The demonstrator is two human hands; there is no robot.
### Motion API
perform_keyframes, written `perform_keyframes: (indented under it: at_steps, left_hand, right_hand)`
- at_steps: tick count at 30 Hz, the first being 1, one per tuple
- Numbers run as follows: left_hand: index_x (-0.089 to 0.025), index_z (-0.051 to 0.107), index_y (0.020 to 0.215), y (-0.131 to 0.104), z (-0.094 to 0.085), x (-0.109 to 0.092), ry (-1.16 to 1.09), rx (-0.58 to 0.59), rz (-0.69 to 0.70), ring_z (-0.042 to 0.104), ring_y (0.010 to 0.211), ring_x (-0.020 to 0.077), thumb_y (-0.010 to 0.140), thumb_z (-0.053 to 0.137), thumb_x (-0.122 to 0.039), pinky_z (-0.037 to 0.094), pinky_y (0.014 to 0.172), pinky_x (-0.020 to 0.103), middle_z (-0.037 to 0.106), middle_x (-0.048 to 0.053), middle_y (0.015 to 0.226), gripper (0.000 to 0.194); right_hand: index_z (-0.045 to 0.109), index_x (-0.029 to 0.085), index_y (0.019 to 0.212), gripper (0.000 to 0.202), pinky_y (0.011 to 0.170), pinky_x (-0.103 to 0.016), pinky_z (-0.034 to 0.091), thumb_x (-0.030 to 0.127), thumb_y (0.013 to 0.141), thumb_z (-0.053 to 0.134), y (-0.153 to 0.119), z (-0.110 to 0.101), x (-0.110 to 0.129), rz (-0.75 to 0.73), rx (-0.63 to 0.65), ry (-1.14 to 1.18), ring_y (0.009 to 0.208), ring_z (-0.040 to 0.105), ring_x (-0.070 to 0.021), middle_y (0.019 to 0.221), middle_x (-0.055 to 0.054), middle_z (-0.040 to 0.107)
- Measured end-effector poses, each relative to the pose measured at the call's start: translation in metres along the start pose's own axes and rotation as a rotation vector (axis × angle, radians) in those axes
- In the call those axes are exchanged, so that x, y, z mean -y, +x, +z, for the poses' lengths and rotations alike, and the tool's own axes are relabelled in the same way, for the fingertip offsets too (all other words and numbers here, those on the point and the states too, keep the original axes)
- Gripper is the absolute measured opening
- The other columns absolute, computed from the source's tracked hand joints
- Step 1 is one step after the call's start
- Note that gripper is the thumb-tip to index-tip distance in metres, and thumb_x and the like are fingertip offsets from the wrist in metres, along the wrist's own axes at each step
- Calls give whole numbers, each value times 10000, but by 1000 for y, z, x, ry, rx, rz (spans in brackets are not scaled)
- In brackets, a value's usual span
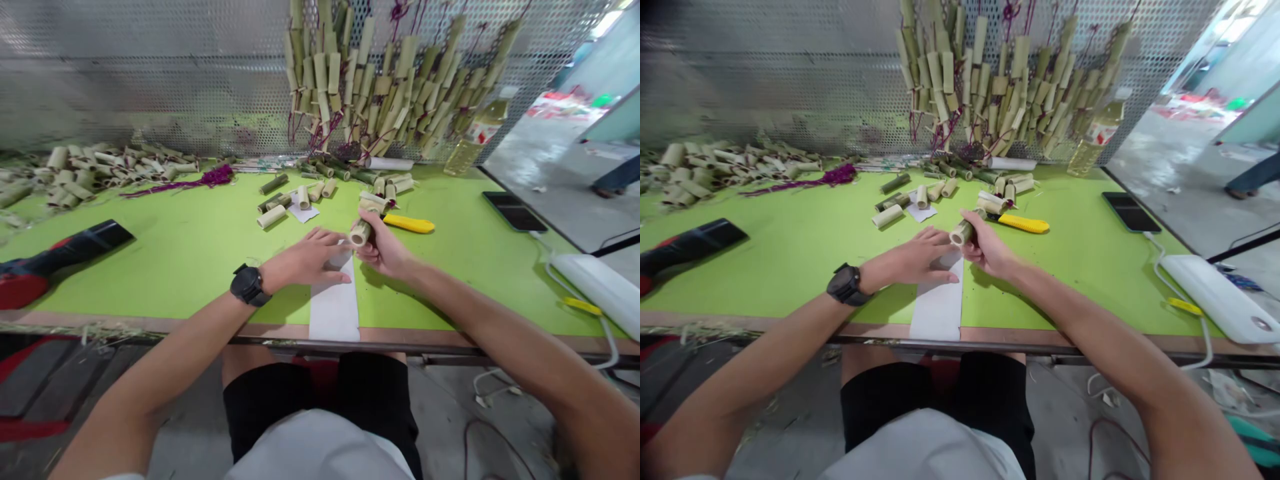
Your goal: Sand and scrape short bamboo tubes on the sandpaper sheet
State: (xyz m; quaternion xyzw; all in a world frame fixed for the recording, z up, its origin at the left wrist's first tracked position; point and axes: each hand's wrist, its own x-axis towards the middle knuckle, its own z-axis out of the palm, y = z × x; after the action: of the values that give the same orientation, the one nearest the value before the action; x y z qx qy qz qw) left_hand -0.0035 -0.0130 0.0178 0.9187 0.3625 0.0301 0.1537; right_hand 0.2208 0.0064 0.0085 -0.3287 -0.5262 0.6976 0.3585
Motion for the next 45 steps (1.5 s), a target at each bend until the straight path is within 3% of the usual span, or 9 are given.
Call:
perform_keyframes:
  at_steps: [3,7,12,15,19,23,29,37,45]
  left_hand:
    - [-192,629,1674,-1,-1,-4,-14,8,-9,524,1551,447,1103,572,-782,392,1338,562,590,183,1739,823]
    - [-192,655,1662,-4,-7,-15,-80,8,-57,549,1564,431,1101,404,-895,405,1341,539,576,169,1773,934]
    - [-210,677,1656,-7,-12,-28,-208,-46,-114,580,1561,407,1158,128,-851,432,1331,546,633,141,1734,980]
    - [-200,761,1535,-6,-11,-29,-223,-80,-102,645,1477,398,1152,55,-854,491,1277,537,720,150,1623,1036]
    - [-207,809,1416,-5,-10,-29,-218,-95,-97,693,1399,392,1150,60,-863,534,1231,532,752,143,1570,1031]
    - [-158,829,1361,-5,-10,-30,-175,-96,-120,664,1471,419,1147,69,-863,519,1264,535,710,181,1629,1059]
    - [-153,783,1497,-5,-10,-31,-166,-69,-163,615,1559,436,1116,59,-904,504,1297,549,643,167,1727,1111]
    - [-213,816,1467,-5,-8,-28,-165,-107,-118,606,1568,437,1151,79,-860,505,1297,579,670,121,1706,1030]
    - [-200,811,1435,-6,-7,-25,-203,-127,-105,625,1531,414,1194,98,-769,497,1288,555,748,134,1593,943]
  right_hand:
    - [402,302,623,745,381,-296,200,888,906,765,0,1,2,13,-24,13,399,201,-96,448,102,285]
    - [410,298,625,746,366,-280,198,889,897,775,-2,7,4,35,-47,23,401,194,-94,441,102,290]
    - [409,294,628,748,359,-264,191,869,867,823,-3,9,3,31,-30,15,409,197,-88,450,97,306]
    - [429,296,648,708,367,-258,187,826,846,854,-2,8,1,37,-24,4,417,206,-91,448,97,321]
    - [496,289,700,598,396,-266,209,740,814,871,-1,7,-1,47,-19,-17,434,246,-102,475,85,405]
    - [546,277,721,484,441,-288,242,663,804,824,1,3,-2,24,-10,-35,466,279,-118,513,68,438]
    - [531,275,695,427,486,-304,223,622,773,768,0,-3,-3,21,6,-80,506,243,-126,539,61,405]
    - [615,260,729,351,487,-306,196,573,703,770,-3,-4,1,21,-5,-59,510,255,-133,565,37,460]
    - [642,257,747,345,489,-312,208,567,767,793,0,-18,-1,-89,20,-85,492,315,-128,560,43,487]
